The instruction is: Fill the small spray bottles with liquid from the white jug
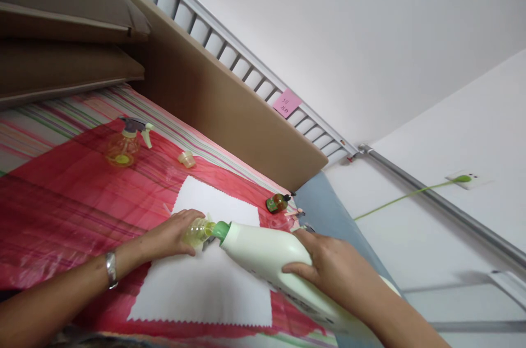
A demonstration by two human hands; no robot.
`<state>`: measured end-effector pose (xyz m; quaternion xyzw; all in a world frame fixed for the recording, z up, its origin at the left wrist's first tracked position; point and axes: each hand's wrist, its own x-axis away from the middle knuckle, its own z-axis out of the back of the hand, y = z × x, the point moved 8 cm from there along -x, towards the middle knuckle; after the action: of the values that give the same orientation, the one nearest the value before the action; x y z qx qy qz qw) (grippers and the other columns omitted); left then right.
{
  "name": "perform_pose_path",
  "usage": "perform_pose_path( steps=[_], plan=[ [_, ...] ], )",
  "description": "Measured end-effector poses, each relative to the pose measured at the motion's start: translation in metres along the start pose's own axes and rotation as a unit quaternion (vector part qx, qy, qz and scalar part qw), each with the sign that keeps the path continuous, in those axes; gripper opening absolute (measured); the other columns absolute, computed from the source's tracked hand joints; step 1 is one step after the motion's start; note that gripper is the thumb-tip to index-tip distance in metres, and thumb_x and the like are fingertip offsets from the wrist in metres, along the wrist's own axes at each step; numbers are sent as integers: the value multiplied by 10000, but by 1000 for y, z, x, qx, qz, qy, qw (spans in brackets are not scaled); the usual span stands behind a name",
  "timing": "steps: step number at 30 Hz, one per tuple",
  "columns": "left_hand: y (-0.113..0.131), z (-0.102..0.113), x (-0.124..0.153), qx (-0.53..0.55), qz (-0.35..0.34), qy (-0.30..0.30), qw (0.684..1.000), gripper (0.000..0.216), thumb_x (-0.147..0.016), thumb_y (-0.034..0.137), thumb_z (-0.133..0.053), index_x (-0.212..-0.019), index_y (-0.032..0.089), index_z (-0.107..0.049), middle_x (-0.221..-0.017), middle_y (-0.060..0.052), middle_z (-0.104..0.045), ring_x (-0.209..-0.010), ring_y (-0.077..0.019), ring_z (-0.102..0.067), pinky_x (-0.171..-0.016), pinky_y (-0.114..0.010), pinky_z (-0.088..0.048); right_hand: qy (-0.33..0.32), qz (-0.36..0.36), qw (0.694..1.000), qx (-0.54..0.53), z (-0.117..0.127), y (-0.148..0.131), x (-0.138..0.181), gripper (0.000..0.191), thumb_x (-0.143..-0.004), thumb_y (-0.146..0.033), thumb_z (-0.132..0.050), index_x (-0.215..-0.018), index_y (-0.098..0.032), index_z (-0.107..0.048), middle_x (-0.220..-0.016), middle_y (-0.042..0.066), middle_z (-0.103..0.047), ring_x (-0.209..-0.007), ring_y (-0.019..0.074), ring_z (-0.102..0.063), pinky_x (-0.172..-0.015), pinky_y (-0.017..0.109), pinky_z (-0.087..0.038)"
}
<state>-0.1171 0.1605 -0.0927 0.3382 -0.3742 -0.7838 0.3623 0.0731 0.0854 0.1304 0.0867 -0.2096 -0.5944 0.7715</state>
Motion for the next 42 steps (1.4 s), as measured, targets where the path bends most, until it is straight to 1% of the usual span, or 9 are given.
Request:
perform_pose_path(
  steps=[5,11,13,16,21,24,28,34,42],
  plan=[
    [0,-1,0,-4,0,-2,1000,698,-549,286,-785,-1167,230,-467,-1251,-69,-520,-1153,-272,-465,-963,-376,-354,21,16,1000,3,3,-2,0,418,-798,-587,-473,-1042,-262,-573,-813,41,-715,-669,229,-659,-523,283,-428],
    [0,-1,0,1,4,-8,1000,704,-546,298,-785,-1172,254,-465,-1254,-58,-522,-1163,-270,-459,-973,-370,-348,-2,10,1000,11,1,-2,-1,480,-798,-625,-434,-1057,-246,-574,-866,62,-714,-707,242,-664,-572,313,-465],
    [-1,-1,0,3,5,-10,1000,706,-542,303,-787,-1171,257,-468,-1253,-55,-525,-1163,-271,-459,-975,-367,-346,2,10,1000,9,2,-2,-2,481,-796,-624,-438,-1059,-246,-576,-868,62,-714,-708,242,-665,-570,314,-468],
    [0,0,0,4,4,-7,1000,701,-545,301,-785,-1169,252,-470,-1254,-57,-522,-1156,-270,-463,-972,-371,-347,14,16,1000,4,4,-2,-2,465,-791,-611,-462,-1049,-245,-586,-859,65,-715,-702,244,-666,-559,309,-465],
    [2,1,0,7,1,-6,1000,691,-551,286,-786,-1164,240,-470,-1246,-67,-523,-1155,-274,-463,-971,-380,-345,3,11,1000,-3,3,-2,-4,463,-793,-610,-461,-1057,-250,-582,-812,54,-711,-683,246,-662,-563,315,-461],
    [3,1,1,7,-1,-4,1000,688,-558,281,-787,-1165,239,-465,-1237,-68,-528,-1155,-267,-461,-974,-378,-341,9,15,1000,-2,4,-3,-4,467,-788,-612,-467,-1047,-242,-587,-808,62,-711,-680,249,-663,-554,312,-455],
    [3,1,1,10,-8,0,1000,700,-557,295,-790,-1172,238,-460,-1230,-64,-530,-1150,-264,-462,-969,-371,-344,0,9,1000,3,2,-1,-3,488,-786,-627,-452,-1047,-237,-581,-813,65,-710,-691,255,-663,-561,317,-454],
    [2,0,1,8,-4,-4,1000,690,-556,294,-788,-1164,239,-469,-1223,-56,-534,-1151,-265,-463,-969,-366,-345,36,32,999,-5,10,-5,-3,407,-787,-584,-491,-1000,-255,-599,-719,37,-698,-602,221,-647,-507,274,-418],
    [2,0,0,8,3,-9,1000,706,-547,297,-791,-1169,258,-457,-1243,-57,-526,-1173,-266,-451,-986,-373,-334,34,37,999,-8,11,-6,-4,391,-790,-575,-492,-992,-257,-596,-709,37,-694,-588,220,-641,-500,272,-409]
  ],
)
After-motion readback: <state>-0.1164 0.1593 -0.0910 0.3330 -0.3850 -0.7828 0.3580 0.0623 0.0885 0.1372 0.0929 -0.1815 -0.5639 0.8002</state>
